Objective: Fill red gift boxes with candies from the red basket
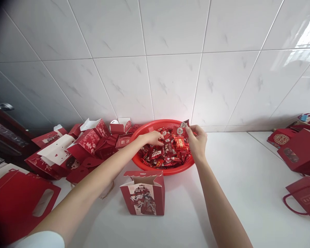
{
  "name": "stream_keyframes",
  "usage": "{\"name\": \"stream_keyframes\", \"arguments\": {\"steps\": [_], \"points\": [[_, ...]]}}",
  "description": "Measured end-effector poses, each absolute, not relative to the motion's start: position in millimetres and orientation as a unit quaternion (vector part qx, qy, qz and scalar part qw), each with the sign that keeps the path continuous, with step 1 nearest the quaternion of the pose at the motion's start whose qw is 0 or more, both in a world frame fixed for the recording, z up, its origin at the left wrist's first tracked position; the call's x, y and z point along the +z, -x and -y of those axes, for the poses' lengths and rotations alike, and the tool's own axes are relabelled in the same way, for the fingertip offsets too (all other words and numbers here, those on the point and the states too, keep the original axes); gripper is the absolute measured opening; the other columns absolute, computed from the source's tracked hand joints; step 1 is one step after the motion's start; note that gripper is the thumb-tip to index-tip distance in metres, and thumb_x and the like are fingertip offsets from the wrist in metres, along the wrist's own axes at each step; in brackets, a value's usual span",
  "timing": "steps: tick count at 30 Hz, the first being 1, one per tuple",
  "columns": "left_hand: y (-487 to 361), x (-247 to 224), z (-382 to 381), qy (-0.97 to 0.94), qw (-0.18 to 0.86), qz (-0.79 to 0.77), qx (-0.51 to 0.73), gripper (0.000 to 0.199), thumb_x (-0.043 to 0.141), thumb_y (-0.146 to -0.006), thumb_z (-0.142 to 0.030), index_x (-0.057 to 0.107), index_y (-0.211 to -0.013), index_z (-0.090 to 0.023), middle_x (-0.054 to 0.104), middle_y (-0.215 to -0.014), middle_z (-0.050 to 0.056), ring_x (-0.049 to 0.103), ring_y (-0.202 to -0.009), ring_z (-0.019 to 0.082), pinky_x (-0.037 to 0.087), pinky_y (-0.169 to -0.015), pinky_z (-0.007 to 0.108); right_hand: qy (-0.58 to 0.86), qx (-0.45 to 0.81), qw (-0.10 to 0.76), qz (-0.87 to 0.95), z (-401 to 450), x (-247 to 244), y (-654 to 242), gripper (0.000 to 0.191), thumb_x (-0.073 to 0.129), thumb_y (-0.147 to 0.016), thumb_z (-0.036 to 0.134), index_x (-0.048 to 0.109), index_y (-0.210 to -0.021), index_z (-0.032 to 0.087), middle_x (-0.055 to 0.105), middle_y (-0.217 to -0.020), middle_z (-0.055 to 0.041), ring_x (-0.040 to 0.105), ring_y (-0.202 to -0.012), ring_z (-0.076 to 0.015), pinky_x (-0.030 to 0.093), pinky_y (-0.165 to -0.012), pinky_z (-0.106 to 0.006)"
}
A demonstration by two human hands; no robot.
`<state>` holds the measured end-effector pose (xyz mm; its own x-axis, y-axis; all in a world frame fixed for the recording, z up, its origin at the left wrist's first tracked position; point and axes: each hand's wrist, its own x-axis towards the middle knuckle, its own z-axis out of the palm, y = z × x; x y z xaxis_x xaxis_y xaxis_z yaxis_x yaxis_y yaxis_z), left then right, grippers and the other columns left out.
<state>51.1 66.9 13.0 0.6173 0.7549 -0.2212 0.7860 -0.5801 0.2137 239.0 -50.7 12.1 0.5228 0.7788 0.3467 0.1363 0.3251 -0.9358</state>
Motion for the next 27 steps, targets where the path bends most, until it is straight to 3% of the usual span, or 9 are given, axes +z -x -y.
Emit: {"name": "stream_keyframes", "arguments": {"steps": [4, 8, 11, 14, 18, 22, 27], "points": [[-45.6, 14.0, -66.8, -0.883, 0.159, -0.438, -0.061, 0.019, 0.073, -0.081, -0.040, 0.078, -0.077, -0.022, 0.077, -0.083, 0.003, 0.069, -0.082, 0.021, 0.044, -0.068, 0.027, 0.532, 0.241, 0.688, 0.431, 49.4, 9.2, -238.1, 0.025, 0.072, -0.072, 0.044, 0.062, -0.066, 0.021, 0.054, -0.058, 0.0041, 0.045, -0.046, -0.0106, 0.040, -0.046, -0.027], [-44.8, 11.7, -67.4, -0.877, 0.170, -0.445, -0.059, 0.036, 0.057, -0.093, -0.044, 0.079, -0.079, -0.020, 0.078, -0.086, 0.006, 0.070, -0.082, 0.021, 0.046, -0.070, 0.027, 0.529, 0.258, 0.684, 0.431, 48.1, 7.5, -239.5, 0.028, 0.074, -0.070, 0.046, 0.062, -0.065, 0.021, 0.054, -0.056, 0.0040, 0.046, -0.046, -0.0110, 0.041, -0.046, -0.027], [-46.3, 8.9, -68.5, -0.876, 0.177, -0.445, -0.057, 0.024, 0.061, -0.089, -0.035, 0.081, -0.096, -0.023, 0.080, -0.105, 0.003, 0.070, -0.097, 0.021, 0.048, -0.080, 0.025, 0.523, 0.272, 0.685, 0.428, 46.8, 7.5, -240.4, 0.031, 0.075, -0.068, 0.048, 0.061, -0.064, 0.021, 0.055, -0.056, 0.0033, 0.047, -0.048, -0.0112, 0.042, -0.047, -0.027], [-47.2, 6.9, -70.4, -0.869, 0.184, -0.456, -0.063, 0.028, 0.065, -0.081, -0.027, 0.081, -0.103, -0.025, 0.079, -0.112, 0.003, 0.069, -0.102, 0.022, 0.049, -0.084, 0.025, 0.518, 0.281, 0.685, 0.428, 46.3, 8.2, -240.4, 0.034, 0.077, -0.066, 0.050, 0.061, -0.063, 0.021, 0.056, -0.058, 0.0027, 0.046, -0.050, -0.0113, 0.043, -0.048, -0.027], [-46.9, 6.9, -70.9, -0.856, 0.200, -0.472, -0.064, 0.022, 0.062, -0.078, -0.024, 0.081, -0.089, -0.021, 0.080, -0.098, 0.005, 0.069, -0.089, 0.021, 0.049, -0.076, 0.026, 0.516, 0.287, 0.683, 0.429, 46.6, 8.2, -239.8, 0.036, 0.079, -0.065, 0.052, 0.062, -0.063, 0.021, 0.058, -0.061, 0.0017, 0.046, -0.052, -0.0114, 0.042, -0.048, -0.026], [-45.3, 10.1, -66.3, -0.848, 0.226, -0.476, -0.058, 0.019, 0.064, -0.078, -0.032, 0.075, -0.070, -0.019, 0.074, -0.078, 0.005, 0.063, -0.071, 0.020, 0.044, -0.064, 0.029, 0.516, 0.292, 0.679, 0.433, 46.5, 7.2, -240.0, 0.036, 0.080, -0.066, 0.053, 0.063, -0.065, 0.021, 0.058, -0.061, 0.0018, 0.046, -0.053, -0.0114, 0.041, -0.048, -0.026], [-43.1, 13.4, -60.3, -0.848, 0.279, -0.450, -0.035, 0.029, 0.084, -0.060, -0.043, 0.067, -0.057, -0.020, 0.064, -0.063, 0.000, 0.055, -0.064, 0.017, 0.037, -0.060, 0.029, 0.516, 0.297, 0.678, 0.432, 46.5, 7.3, -240.1, 0.036, 0.080, -0.066, 0.053, 0.063, -0.066, 0.021, 0.060, -0.063, 0.0010, 0.049, -0.055, -0.0123, 0.043, -0.049, -0.026]]}}
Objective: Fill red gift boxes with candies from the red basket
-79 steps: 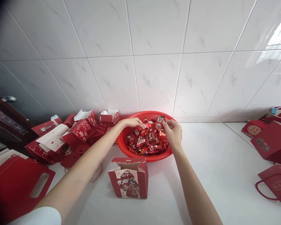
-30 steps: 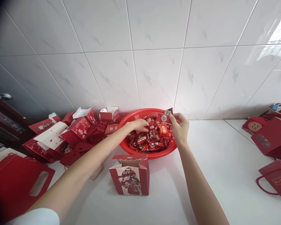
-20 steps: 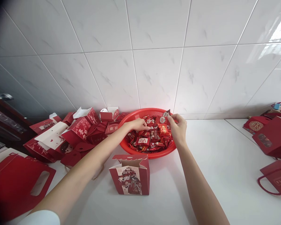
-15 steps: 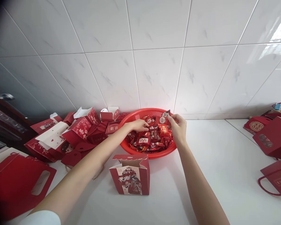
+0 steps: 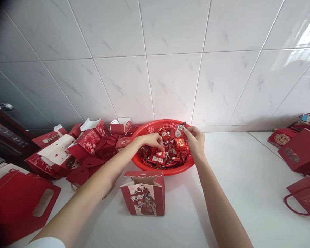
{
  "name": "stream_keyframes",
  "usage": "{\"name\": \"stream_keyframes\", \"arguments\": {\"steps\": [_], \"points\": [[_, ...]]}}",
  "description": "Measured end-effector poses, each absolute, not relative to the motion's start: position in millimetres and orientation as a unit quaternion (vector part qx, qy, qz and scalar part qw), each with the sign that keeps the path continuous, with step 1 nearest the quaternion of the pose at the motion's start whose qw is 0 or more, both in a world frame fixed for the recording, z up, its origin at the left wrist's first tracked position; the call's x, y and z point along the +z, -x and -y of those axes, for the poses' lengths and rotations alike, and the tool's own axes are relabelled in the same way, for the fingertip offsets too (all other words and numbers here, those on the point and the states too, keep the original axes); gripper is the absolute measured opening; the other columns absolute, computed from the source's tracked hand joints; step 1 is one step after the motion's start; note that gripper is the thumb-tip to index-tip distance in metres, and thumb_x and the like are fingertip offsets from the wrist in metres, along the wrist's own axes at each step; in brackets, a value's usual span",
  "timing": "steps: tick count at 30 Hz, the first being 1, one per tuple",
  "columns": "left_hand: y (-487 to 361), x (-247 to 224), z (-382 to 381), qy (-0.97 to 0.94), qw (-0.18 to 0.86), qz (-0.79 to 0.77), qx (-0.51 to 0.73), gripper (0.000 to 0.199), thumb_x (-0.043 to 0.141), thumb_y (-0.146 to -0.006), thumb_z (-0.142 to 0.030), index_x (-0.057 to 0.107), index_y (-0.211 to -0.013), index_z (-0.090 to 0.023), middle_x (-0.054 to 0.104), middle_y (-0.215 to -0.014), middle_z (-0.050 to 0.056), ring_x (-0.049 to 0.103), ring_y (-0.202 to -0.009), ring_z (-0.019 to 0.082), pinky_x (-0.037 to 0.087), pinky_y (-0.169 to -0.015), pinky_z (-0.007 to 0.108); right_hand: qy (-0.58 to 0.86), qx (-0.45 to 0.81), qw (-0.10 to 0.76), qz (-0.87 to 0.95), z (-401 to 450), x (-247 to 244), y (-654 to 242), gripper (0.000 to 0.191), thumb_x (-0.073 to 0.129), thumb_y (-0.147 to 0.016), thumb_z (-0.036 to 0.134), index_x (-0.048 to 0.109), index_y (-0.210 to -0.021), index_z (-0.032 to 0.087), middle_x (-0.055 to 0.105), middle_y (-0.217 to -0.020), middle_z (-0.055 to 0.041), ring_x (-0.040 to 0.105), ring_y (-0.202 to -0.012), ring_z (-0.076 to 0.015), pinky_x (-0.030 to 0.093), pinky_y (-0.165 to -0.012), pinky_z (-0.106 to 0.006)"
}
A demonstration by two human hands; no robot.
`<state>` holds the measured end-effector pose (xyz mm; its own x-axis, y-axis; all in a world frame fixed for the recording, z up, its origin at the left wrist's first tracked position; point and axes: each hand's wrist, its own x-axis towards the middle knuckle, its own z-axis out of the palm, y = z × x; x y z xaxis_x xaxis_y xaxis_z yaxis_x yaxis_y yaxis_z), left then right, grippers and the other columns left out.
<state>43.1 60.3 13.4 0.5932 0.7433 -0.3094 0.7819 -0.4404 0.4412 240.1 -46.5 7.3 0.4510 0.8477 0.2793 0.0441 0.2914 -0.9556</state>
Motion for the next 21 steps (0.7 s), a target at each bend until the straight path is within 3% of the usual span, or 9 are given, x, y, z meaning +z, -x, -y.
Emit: {"name": "stream_keyframes", "arguments": {"steps": [7, 13, 16, 21], "points": [[-36.3, 15.6, -63.5, -0.828, 0.376, -0.406, 0.092, 0.035, 0.089, -0.054, -0.039, 0.062, -0.057, -0.019, 0.055, -0.057, -0.005, 0.048, -0.060, 0.013, 0.033, -0.058, 0.028, 0.514, 0.305, 0.679, 0.426, 48.0, 9.0, -237.8, 0.036, 0.080, -0.064, 0.051, 0.061, -0.061, 0.021, 0.061, -0.062, 0.0001, 0.051, -0.057, -0.0130, 0.044, -0.050, -0.026], [-27.7, 21.3, -63.1, -0.774, 0.473, -0.353, 0.230, 0.043, 0.084, -0.065, -0.051, 0.070, -0.088, -0.018, 0.069, -0.079, -0.001, 0.057, -0.061, 0.013, 0.045, -0.063, 0.029, 0.513, 0.316, 0.676, 0.423, 47.6, 6.8, -238.9, 0.033, 0.079, -0.064, 0.049, 0.063, -0.063, 0.021, 0.064, -0.065, -0.0013, 0.055, -0.061, -0.0143, 0.045, -0.050, -0.025], [-24.3, 22.9, -54.0, -0.744, 0.503, -0.323, 0.299, 0.041, 0.082, -0.067, -0.048, 0.068, -0.092, -0.018, 0.072, -0.093, 0.003, 0.067, -0.073, 0.015, 0.052, -0.074, 0.033, 0.512, 0.323, 0.673, 0.425, 47.6, 6.7, -239.5, 0.032, 0.079, -0.065, 0.049, 0.064, -0.065, 0.020, 0.065, -0.067, -0.0012, 0.056, -0.062, -0.0145, 0.046, -0.051, -0.025], [-15.8, 23.2, -24.3, -0.688, 0.530, -0.236, 0.435, 0.024, 0.082, -0.072, -0.037, 0.072, -0.079, -0.017, 0.077, -0.103, 0.006, 0.069, -0.092, 0.019, 0.053, -0.089, 0.037, 0.508, 0.335, 0.658, 0.443, 51.1, 11.7, -235.3, 0.032, 0.081, -0.066, 0.048, 0.064, -0.063, 0.020, 0.064, -0.062, -0.0004, 0.058, -0.062, -0.0144, 0.047, -0.053, -0.025]]}}
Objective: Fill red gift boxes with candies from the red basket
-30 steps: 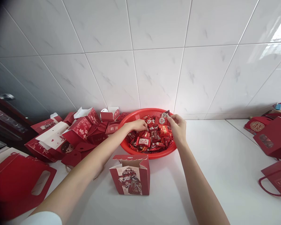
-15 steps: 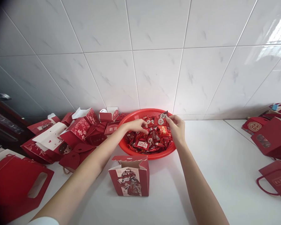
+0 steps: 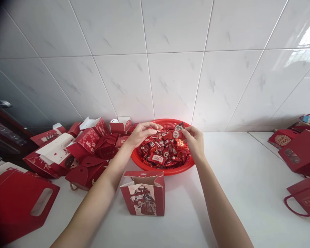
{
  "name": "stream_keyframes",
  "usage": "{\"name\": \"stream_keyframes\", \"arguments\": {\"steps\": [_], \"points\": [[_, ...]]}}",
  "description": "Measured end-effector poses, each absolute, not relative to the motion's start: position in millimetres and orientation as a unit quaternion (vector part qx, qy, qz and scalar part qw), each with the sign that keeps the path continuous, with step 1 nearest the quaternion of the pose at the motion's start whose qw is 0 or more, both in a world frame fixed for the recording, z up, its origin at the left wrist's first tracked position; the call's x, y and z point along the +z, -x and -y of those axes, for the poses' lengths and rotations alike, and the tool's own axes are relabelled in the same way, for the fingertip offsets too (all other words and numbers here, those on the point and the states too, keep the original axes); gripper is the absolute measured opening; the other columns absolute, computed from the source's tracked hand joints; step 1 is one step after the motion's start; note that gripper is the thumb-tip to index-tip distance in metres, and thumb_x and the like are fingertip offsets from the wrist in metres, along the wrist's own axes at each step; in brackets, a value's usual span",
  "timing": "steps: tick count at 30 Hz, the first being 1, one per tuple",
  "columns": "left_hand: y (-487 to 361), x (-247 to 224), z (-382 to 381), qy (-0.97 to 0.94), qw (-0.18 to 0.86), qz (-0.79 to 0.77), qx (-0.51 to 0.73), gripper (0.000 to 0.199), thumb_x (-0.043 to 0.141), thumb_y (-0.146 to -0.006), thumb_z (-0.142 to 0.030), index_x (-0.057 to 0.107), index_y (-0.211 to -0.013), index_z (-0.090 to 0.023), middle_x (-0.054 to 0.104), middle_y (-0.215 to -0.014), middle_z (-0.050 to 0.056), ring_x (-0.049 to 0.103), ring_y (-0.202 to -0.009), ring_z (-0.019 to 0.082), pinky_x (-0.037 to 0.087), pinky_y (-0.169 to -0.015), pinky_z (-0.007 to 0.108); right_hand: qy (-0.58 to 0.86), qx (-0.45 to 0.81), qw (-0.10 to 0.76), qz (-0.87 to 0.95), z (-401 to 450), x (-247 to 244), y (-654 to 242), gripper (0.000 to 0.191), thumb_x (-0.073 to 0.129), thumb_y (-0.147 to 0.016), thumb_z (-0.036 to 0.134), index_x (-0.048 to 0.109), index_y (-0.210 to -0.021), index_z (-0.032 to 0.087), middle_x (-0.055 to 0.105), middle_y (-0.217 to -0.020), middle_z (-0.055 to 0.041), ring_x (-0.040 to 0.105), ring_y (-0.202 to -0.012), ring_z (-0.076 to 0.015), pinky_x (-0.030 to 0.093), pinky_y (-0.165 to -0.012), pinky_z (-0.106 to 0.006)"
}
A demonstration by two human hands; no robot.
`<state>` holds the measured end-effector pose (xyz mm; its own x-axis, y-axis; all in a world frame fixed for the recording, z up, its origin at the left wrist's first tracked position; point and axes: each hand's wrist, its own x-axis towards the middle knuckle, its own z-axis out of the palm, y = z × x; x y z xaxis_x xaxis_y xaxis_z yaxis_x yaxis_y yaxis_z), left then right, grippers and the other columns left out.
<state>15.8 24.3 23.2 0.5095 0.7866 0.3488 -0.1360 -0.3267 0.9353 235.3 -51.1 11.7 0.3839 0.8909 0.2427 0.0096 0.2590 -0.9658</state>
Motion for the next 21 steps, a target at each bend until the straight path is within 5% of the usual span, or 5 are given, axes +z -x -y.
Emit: {"name": "stream_keyframes", "arguments": {"steps": [5, 11, 21], "points": [[-6.6, 23.2, 1.0, -0.710, 0.471, -0.229, 0.472, 0.021, 0.084, -0.073, -0.031, 0.076, -0.088, -0.018, 0.076, -0.113, 0.008, 0.069, -0.106, 0.023, 0.054, -0.094, 0.037, 0.486, 0.366, 0.636, 0.474, 58.5, 20.6, -226.6, 0.032, 0.082, -0.068, 0.047, 0.067, -0.065, 0.020, 0.067, -0.064, -0.0007, 0.062, -0.063, -0.0149, 0.051, -0.055, -0.025], [-6.5, 21.0, 11.2, -0.715, 0.441, -0.271, 0.470, 0.046, 0.080, -0.072, -0.022, 0.071, -0.117, -0.020, 0.069, -0.135, 0.010, 0.065, -0.125, 0.027, 0.058, -0.096, 0.038, 0.450, 0.393, 0.634, 0.491, 65.8, 29.5, -220.1, 0.036, 0.084, -0.068, 0.050, 0.065, -0.067, 0.020, 0.068, -0.068, -0.0007, 0.066, -0.060, -0.0153, 0.055, -0.052, -0.025], [-10.7, 22.6, 15.5, -0.716, 0.388, -0.306, 0.493, 0.041, 0.079, -0.072, -0.029, 0.075, -0.112, -0.018, 0.075, -0.126, 0.010, 0.069, -0.121, 0.028, 0.055, -0.104, 0.045, 0.438, 0.419, 0.609, 0.511, 67.7, 28.2, -213.5, 0.047, 0.086, -0.066, 0.062, 0.065, -0.070, 0.020, 0.070, -0.076, -0.0015, 0.072, -0.059, -0.0191, 0.060, -0.053, -0.029]]}}
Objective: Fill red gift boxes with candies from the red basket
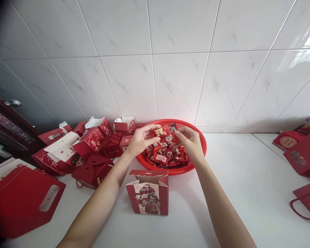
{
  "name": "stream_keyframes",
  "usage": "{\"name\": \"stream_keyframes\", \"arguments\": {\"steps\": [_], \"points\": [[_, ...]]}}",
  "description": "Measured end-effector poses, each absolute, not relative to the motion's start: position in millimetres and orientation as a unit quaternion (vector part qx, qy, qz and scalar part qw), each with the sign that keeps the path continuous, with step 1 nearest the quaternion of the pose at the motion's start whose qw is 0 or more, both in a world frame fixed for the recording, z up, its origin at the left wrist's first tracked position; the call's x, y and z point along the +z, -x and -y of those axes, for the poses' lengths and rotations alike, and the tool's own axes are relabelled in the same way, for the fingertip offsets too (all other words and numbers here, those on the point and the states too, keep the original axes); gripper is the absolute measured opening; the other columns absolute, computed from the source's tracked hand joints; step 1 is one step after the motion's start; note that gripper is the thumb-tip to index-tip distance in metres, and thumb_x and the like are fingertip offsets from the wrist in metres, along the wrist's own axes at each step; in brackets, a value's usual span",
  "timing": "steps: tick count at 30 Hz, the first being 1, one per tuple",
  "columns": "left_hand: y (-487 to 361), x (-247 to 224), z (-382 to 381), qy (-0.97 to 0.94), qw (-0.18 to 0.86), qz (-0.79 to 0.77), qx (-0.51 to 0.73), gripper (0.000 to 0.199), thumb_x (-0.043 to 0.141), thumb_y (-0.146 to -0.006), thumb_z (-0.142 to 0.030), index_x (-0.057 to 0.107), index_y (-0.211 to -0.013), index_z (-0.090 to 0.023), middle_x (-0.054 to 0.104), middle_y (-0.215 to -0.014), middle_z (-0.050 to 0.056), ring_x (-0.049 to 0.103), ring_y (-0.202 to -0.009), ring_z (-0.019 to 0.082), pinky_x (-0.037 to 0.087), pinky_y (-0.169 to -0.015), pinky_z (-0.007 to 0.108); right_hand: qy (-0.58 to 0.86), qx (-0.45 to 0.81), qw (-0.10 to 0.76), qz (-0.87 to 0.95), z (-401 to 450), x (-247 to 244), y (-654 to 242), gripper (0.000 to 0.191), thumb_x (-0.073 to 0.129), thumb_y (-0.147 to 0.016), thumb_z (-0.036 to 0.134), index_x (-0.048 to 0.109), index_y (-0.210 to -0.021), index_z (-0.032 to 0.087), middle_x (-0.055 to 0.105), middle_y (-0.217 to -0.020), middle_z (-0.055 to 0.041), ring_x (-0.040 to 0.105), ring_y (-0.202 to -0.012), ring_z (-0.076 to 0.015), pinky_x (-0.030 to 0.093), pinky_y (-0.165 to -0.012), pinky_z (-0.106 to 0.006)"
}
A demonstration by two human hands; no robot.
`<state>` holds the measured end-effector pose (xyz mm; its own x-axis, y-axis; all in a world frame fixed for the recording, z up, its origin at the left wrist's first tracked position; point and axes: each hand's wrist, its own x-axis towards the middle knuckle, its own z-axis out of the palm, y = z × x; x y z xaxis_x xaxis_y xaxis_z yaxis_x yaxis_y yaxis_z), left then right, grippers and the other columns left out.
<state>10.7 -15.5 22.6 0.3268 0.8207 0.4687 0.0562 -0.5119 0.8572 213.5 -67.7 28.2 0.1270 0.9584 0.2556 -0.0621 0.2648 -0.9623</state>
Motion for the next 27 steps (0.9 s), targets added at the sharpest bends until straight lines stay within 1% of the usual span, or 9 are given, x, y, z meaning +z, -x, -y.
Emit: {"name": "stream_keyframes", "arguments": {"steps": [3, 11, 16, 18, 22, 24, 27], "points": [[-11.5, 24.2, 16.8, -0.725, 0.360, -0.307, 0.500, 0.037, 0.079, -0.073, -0.031, 0.077, -0.108, -0.019, 0.078, -0.120, 0.009, 0.070, -0.118, 0.027, 0.053, -0.107, 0.045, 0.435, 0.431, 0.596, 0.519, 67.4, 28.4, -212.4, 0.048, 0.086, -0.066, 0.062, 0.065, -0.073, 0.020, 0.072, -0.077, -0.0017, 0.072, -0.057, -0.0193, 0.060, -0.052, -0.030], [-16.0, 25.3, 23.1, -0.754, 0.319, -0.308, 0.485, 0.033, 0.077, -0.078, -0.030, 0.077, -0.110, -0.021, 0.077, -0.120, 0.007, 0.070, -0.116, 0.026, 0.057, -0.101, 0.042, 0.427, 0.428, 0.582, 0.544, 67.4, 27.2, -210.3, 0.050, 0.084, -0.068, 0.066, 0.067, -0.076, 0.020, 0.073, -0.074, -0.0024, 0.069, -0.053, -0.0181, 0.060, -0.052, -0.031], [-17.2, 23.1, 22.9, -0.751, 0.322, -0.304, 0.490, 0.034, 0.076, -0.078, -0.030, 0.077, -0.111, -0.021, 0.077, -0.121, 0.008, 0.070, -0.116, 0.026, 0.057, -0.101, 0.041, 0.428, 0.429, 0.576, 0.549, 68.1, 26.5, -209.0, 0.050, 0.087, -0.067, 0.064, 0.066, -0.078, 0.020, 0.071, -0.074, -0.0015, 0.069, -0.052, -0.0188, 0.058, -0.049, -0.031], [-16.5, 22.9, 22.5, -0.752, 0.327, -0.299, 0.488, 0.035, 0.077, -0.079, -0.031, 0.076, -0.112, -0.021, 0.076, -0.122, 0.008, 0.070, -0.118, 0.026, 0.057, -0.101, 0.041, 0.427, 0.425, 0.576, 0.552, 68.0, 26.0, -208.4, 0.050, 0.088, -0.065, 0.064, 0.065, -0.076, 0.021, 0.070, -0.071, -0.0009, 0.068, -0.051, -0.0189, 0.057, -0.048, -0.031], [-13.0, 25.0, 22.7, -0.744, 0.351, -0.305, 0.481, 0.045, 0.079, -0.078, -0.035, 0.073, -0.120, -0.022, 0.075, -0.127, 0.008, 0.068, -0.122, 0.027, 0.058, -0.098, 0.040, 0.427, 0.402, 0.592, 0.553, 67.2, 25.1, -207.9, 0.050, 0.087, -0.066, 0.065, 0.064, -0.073, 0.021, 0.067, -0.067, -0.0004, 0.065, -0.050, -0.0180, 0.055, -0.045, -0.031], [-11.3, 25.9, 22.7, -0.740, 0.342, -0.320, 0.482, 0.044, 0.082, -0.076, -0.037, 0.075, -0.117, -0.021, 0.076, -0.125, 0.009, 0.069, -0.120, 0.028, 0.058, -0.098, 0.041, 0.433, 0.389, 0.596, 0.552, 67.0, 24.9, -208.0, 0.049, 0.085, -0.067, 0.065, 0.064, -0.073, 0.021, 0.066, -0.065, -0.0005, 0.063, -0.049, -0.0172, 0.054, -0.046, -0.031], [-10.2, 25.5, 22.3, -0.744, 0.306, -0.328, 0.495, 0.038, 0.083, -0.077, -0.038, 0.079, -0.110, -0.020, 0.078, -0.119, 0.009, 0.071, -0.116, 0.028, 0.055, -0.104, 0.043, 0.438, 0.381, 0.597, 0.553, 67.4, 24.4, -207.8, 0.047, 0.084, -0.069, 0.064, 0.064, -0.071, 0.022, 0.064, -0.063, 0.0000, 0.061, -0.051, -0.0163, 0.054, -0.046, -0.030]]}}
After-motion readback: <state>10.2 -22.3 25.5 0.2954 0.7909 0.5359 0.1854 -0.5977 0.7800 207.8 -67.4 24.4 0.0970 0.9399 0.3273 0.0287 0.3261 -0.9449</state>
